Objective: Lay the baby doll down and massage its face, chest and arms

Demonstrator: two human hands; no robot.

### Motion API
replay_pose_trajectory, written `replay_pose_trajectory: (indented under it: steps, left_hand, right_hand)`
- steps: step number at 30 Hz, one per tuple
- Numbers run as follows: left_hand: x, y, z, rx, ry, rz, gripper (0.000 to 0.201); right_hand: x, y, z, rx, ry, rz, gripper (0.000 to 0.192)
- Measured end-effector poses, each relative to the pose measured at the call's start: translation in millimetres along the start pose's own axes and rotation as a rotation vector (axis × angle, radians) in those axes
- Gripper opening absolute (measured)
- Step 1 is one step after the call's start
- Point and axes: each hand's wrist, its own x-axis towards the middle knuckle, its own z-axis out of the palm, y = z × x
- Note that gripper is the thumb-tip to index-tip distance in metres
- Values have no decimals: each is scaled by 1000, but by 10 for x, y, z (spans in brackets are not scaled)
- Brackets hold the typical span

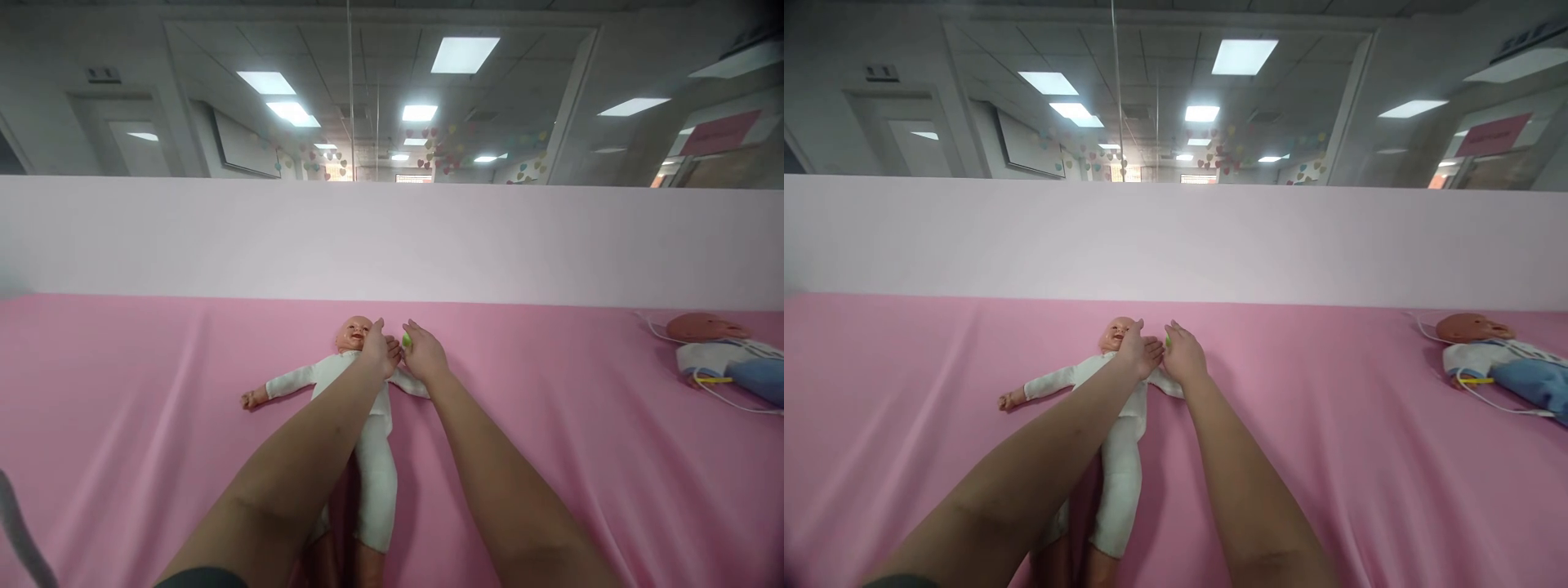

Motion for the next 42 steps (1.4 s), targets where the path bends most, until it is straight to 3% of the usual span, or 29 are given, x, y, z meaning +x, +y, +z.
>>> replay_pose_trajectory:
  steps: [4,11,14,16,18,21,25,31,34,39,42]
  left_hand:
    - [-6,8,-27,54,-51,-53,75]
    - [-180,214,-279,40,-59,-10,58]
    - [-368,340,-567,-29,-64,95,47]
    - [-502,388,-812,-87,-78,136,46]
    - [-618,405,-1050,-132,-71,152,44]
    - [-756,399,-1274,-221,-81,124,46]
    - [-911,348,-1251,-331,-141,105,54]
    - [-1030,273,-1110,-384,-281,-46,72]
    - [-1008,351,-1213,-386,-355,22,78]
    - [-890,474,-1440,-464,-295,148,82]
    - [-841,420,-1436,-462,-250,166,79]
  right_hand:
    - [-44,-16,6,-58,-53,12,61]
    - [-70,-96,-94,-130,-64,29,54]
    - [-120,-405,-171,-151,-17,-26,48]
    - [-224,-731,-216,-47,-34,-143,43]
    - [-392,-1092,-243,124,-150,-273,45]
    - [-692,-1540,-226,279,-360,-385,70]
    - [-938,-1750,-152,254,-491,-480,91]
    - [-871,-1651,-211,33,-438,-385,99]
    - [-845,-1665,-302,-79,-451,-349,102]
    - [-968,-1808,-407,5,-589,-424,101]
    - [-1049,-1884,-416,138,-655,-437,103]
